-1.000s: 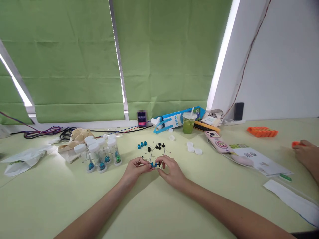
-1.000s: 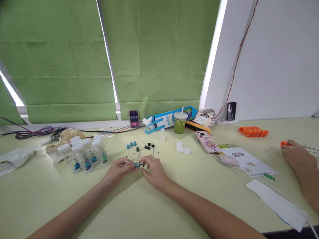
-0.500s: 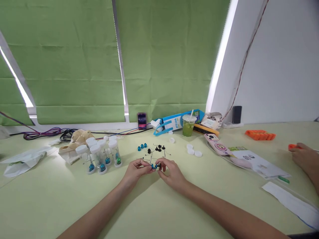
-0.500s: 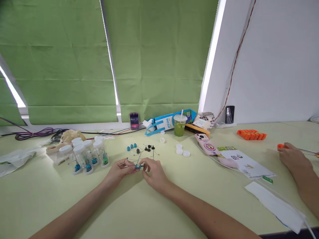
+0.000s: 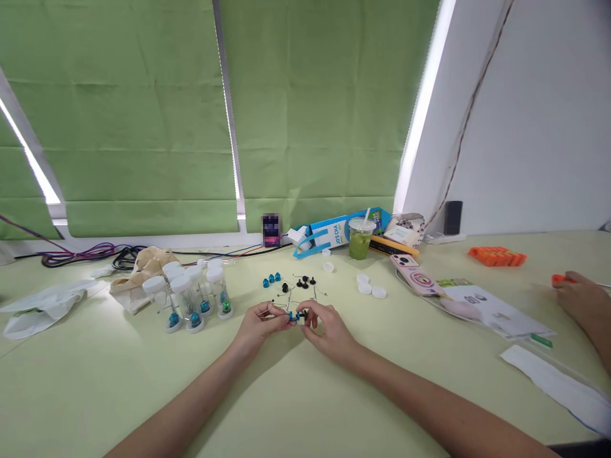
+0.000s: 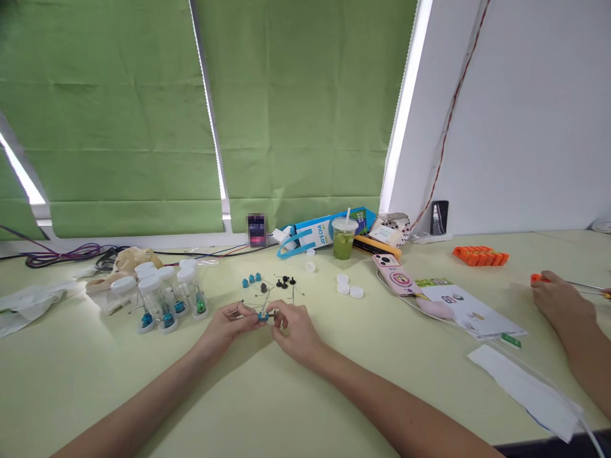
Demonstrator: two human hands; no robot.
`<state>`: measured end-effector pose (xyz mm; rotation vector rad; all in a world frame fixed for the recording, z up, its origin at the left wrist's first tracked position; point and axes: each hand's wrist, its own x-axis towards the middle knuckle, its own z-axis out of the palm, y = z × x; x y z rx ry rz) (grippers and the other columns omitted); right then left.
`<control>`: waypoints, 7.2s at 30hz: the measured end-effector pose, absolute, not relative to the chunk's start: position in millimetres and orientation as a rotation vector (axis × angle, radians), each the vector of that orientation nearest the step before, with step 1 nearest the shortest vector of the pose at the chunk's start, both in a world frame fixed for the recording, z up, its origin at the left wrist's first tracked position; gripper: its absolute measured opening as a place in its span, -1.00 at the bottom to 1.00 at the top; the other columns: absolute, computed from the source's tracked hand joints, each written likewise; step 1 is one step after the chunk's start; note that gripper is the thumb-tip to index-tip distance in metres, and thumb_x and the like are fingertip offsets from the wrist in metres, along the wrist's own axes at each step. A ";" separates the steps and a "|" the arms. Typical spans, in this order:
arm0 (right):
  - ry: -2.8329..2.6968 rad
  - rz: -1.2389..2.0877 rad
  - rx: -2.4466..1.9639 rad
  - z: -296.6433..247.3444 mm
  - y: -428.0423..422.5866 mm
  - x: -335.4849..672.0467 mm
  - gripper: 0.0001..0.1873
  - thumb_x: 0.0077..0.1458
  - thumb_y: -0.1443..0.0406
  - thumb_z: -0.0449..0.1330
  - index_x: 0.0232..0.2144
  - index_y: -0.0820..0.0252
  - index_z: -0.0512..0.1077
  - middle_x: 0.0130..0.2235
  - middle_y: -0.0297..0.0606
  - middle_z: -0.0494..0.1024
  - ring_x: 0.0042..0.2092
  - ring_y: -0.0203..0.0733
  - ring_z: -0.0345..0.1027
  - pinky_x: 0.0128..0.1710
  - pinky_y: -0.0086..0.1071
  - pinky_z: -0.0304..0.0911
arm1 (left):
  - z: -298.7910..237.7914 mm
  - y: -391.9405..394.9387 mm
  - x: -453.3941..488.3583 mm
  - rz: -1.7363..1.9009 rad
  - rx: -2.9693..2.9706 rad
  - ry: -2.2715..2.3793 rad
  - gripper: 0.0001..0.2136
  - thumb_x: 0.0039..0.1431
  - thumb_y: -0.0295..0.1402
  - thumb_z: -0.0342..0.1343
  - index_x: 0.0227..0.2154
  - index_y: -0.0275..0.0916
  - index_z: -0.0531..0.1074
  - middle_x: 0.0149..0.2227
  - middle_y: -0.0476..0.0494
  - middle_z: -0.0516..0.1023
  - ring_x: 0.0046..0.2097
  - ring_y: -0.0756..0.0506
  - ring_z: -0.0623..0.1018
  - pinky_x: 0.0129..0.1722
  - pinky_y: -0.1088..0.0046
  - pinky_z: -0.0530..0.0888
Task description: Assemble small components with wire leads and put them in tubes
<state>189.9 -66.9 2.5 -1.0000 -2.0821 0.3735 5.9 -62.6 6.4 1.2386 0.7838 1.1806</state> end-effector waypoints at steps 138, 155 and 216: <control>-2.040 0.336 -0.993 9.8 -69.1 191.3 -0.82 0.16 0.32 -0.02 -0.19 0.06 0.31 -0.31 -0.36 0.46 -0.29 -0.27 0.30 -0.17 -0.33 0.08 | 1.9 -58.1 8.3 1.183 1.156 0.835 -0.84 -0.17 -0.38 0.27 -0.47 -0.31 0.46 -0.43 -0.14 0.58 -0.33 -0.13 0.56 -0.20 0.31 0.44; -2.025 0.281 -0.911 8.7 -68.0 190.9 -0.73 -0.03 0.45 0.08 -0.24 0.10 0.34 -0.25 -0.28 0.38 -0.29 -0.24 0.26 -0.20 -0.32 0.14 | 4.1 -59.4 8.4 1.183 1.175 0.836 -0.84 -0.18 -0.36 0.27 -0.50 -0.31 0.47 -0.42 -0.15 0.59 -0.33 -0.13 0.56 -0.17 0.28 0.44; -2.018 0.252 -0.914 8.4 -67.3 191.5 -0.68 -0.08 0.48 0.12 -0.23 0.08 0.35 -0.24 -0.28 0.36 -0.18 -0.18 0.25 -0.15 -0.31 0.14 | 9.5 -62.2 8.1 1.185 1.170 0.847 -0.85 -0.17 -0.37 0.27 -0.51 -0.31 0.46 -0.42 -0.16 0.58 -0.33 -0.13 0.56 -0.19 0.32 0.44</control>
